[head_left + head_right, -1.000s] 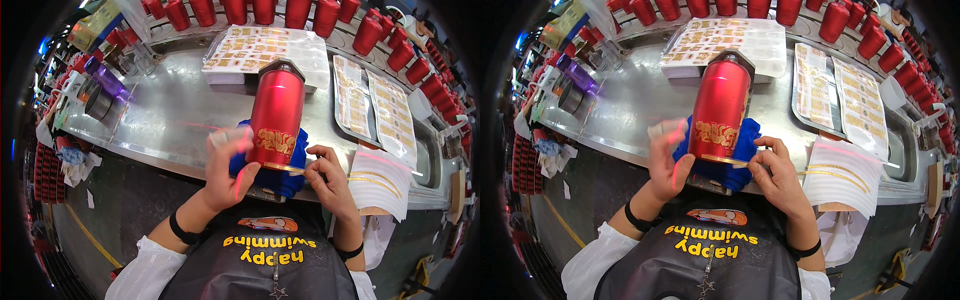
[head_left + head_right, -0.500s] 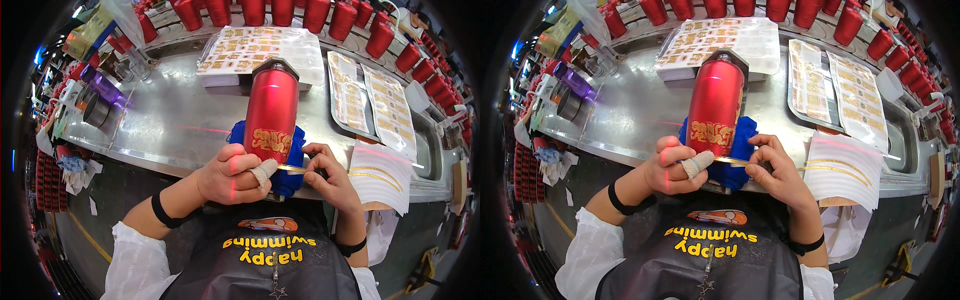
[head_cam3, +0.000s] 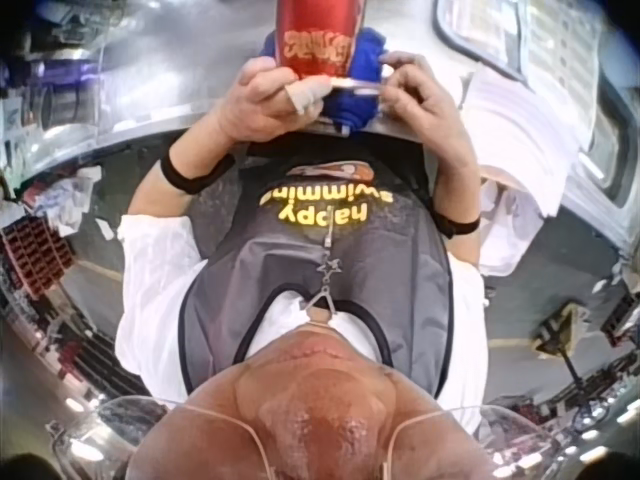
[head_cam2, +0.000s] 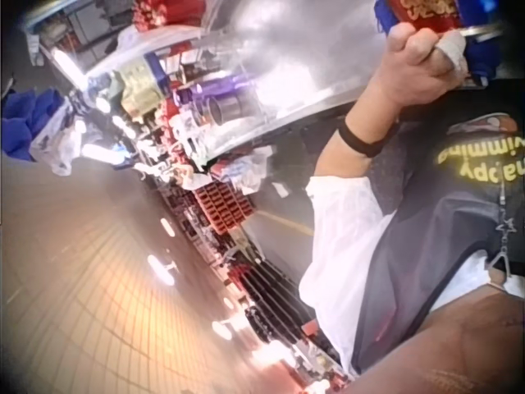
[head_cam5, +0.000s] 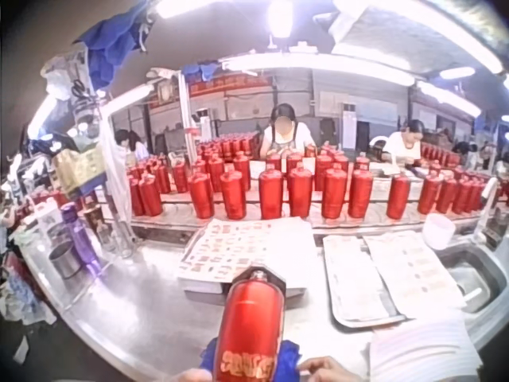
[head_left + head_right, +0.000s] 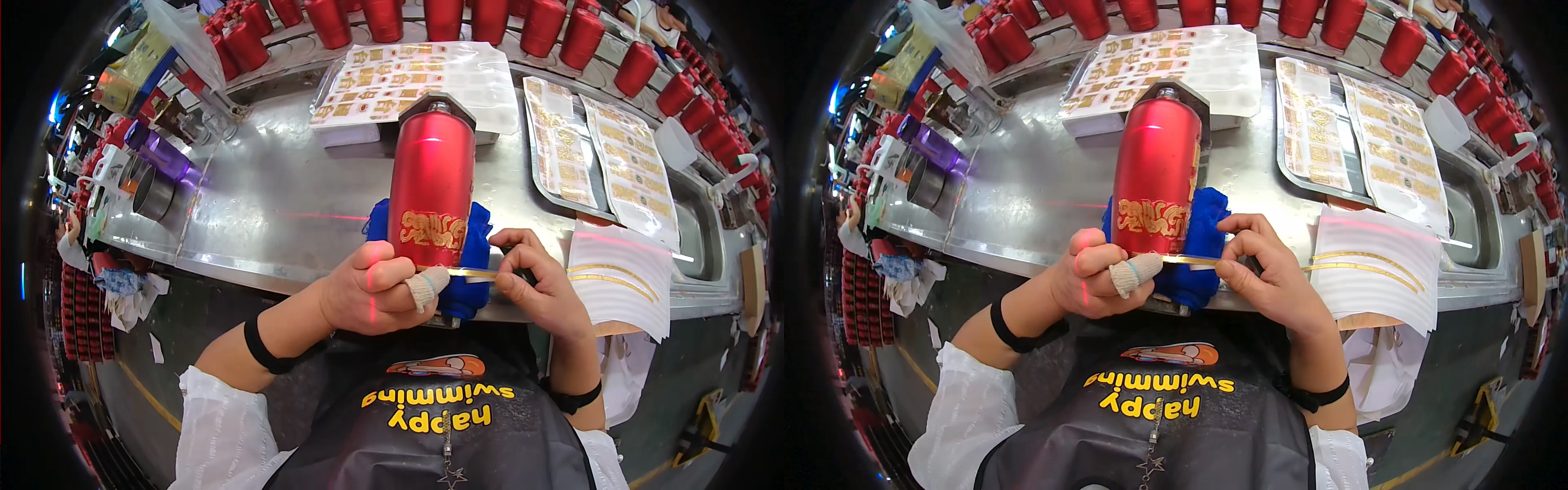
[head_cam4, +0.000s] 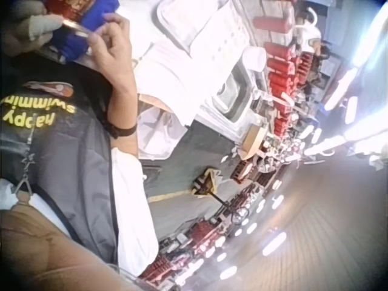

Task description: Manually applying and smoothing gold labels onto red metal bottles in a factory production line.

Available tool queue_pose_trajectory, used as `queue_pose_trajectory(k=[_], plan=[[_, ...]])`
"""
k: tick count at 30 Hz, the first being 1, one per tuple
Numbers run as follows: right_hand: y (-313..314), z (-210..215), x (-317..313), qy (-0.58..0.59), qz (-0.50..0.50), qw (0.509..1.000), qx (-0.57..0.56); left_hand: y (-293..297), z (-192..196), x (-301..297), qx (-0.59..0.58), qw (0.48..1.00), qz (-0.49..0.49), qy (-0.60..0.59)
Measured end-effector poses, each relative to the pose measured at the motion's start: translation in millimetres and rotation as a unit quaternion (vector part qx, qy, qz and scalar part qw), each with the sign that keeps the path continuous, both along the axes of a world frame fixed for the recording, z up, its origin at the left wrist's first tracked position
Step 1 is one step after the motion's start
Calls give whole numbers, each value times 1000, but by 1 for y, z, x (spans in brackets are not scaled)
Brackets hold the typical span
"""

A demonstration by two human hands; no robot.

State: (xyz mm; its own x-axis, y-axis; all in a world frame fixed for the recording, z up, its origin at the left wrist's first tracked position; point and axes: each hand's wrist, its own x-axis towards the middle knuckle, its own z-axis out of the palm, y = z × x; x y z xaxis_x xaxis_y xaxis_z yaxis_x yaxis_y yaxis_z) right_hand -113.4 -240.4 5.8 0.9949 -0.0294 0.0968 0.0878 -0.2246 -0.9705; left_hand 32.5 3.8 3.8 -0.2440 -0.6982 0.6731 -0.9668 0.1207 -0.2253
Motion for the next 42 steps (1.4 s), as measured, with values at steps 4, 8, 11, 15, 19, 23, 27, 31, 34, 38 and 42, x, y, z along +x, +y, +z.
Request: queue_pose_trajectory(k=[4,8,11,15,19,23,27,31,34,38,42], plan=[[-1,-1,0,-3,-1,1000,-1,-4,0,-2,2,1000,8,7],[0,-2,0,-9,-2,1000,-7,-9,3,-4,0,1000,14,2],[0,-2,-1,9,-2,1000,7,-8,5,-2,15,1000,-2,17],[1,-2,0,12,13,1000,9,-1,7,-2,29,988,-11,151],[0,-2,0,20,14,1000,10,1,8,-5,43,990,9,135],[0,-1,1,16,16,1000,10,-5,6,-5,5,998,0,56],[-2,0,0,17,21,999,20,-5,3,-2,17,997,-17,68],[-4,1,1,1,32,999,6,-1,-3,-3,18,986,-4,168],[-5,1,4,-1,37,999,-7,-1,-3,-7,-6,996,25,85],[-4,0,6,29,34,999,8,-7,4,-6,4,999,8,33],[-4,0,5,31,43,998,44,-12,10,0,33,998,-36,36]])
